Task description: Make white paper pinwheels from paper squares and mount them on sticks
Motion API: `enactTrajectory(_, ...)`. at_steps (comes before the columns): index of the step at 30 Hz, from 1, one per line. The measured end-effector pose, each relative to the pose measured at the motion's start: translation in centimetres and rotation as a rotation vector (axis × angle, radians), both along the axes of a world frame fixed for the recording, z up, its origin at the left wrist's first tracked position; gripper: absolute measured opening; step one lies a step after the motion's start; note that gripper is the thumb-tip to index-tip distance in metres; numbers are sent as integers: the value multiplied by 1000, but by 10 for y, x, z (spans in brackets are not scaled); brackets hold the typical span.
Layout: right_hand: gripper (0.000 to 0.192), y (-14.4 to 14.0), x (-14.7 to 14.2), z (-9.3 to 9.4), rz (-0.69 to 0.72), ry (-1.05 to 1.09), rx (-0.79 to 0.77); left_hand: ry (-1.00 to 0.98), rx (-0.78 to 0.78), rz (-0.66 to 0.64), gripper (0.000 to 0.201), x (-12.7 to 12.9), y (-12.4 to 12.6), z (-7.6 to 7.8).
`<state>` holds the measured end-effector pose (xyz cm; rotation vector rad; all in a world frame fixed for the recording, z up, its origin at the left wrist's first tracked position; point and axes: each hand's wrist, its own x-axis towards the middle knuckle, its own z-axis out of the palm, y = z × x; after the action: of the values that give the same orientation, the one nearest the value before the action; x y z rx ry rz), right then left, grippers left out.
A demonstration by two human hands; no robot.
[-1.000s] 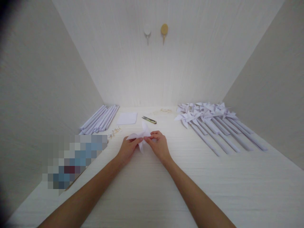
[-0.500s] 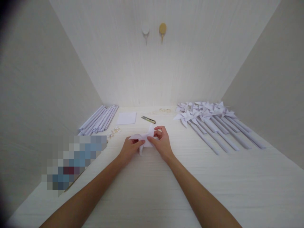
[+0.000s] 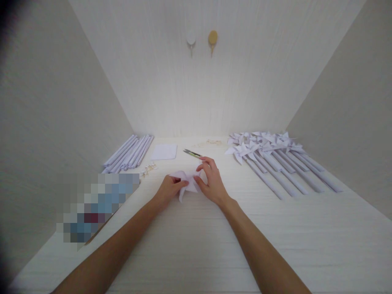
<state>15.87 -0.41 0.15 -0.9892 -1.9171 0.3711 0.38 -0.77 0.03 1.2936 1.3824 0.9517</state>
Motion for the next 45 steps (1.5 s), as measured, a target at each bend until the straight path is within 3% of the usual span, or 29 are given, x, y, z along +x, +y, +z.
enactTrajectory(16, 11, -1, 2, 0, -76, -142, 56, 20, -26, -51, 17, -1, -1, 4)
enactTrajectory(34, 12, -1, 1, 0, -53, -46, 0, 57, -9, -49, 18, -2, 1, 0)
enactTrajectory(36, 7, 1, -1, -1, -79, 85, -54, 48, -6, -39, 18, -1, 1, 0)
enactTrajectory(38, 27, 3, -4, -4, -84, 292, -192, 33, 2, -31, 18, -1, 0, 1)
enactTrajectory(41, 55, 6, -7, -7, 57, 586, -531, 12, 10, -41, 18, -1, -1, 2)
enactTrajectory(43, 61, 5, -8, -7, 169, 660, -707, 17, 11, -51, 18, 0, -2, 2)
enactTrajectory(45, 61, 3, -9, -5, 200, 656, -784, 20, 13, -59, 18, 0, -2, 4)
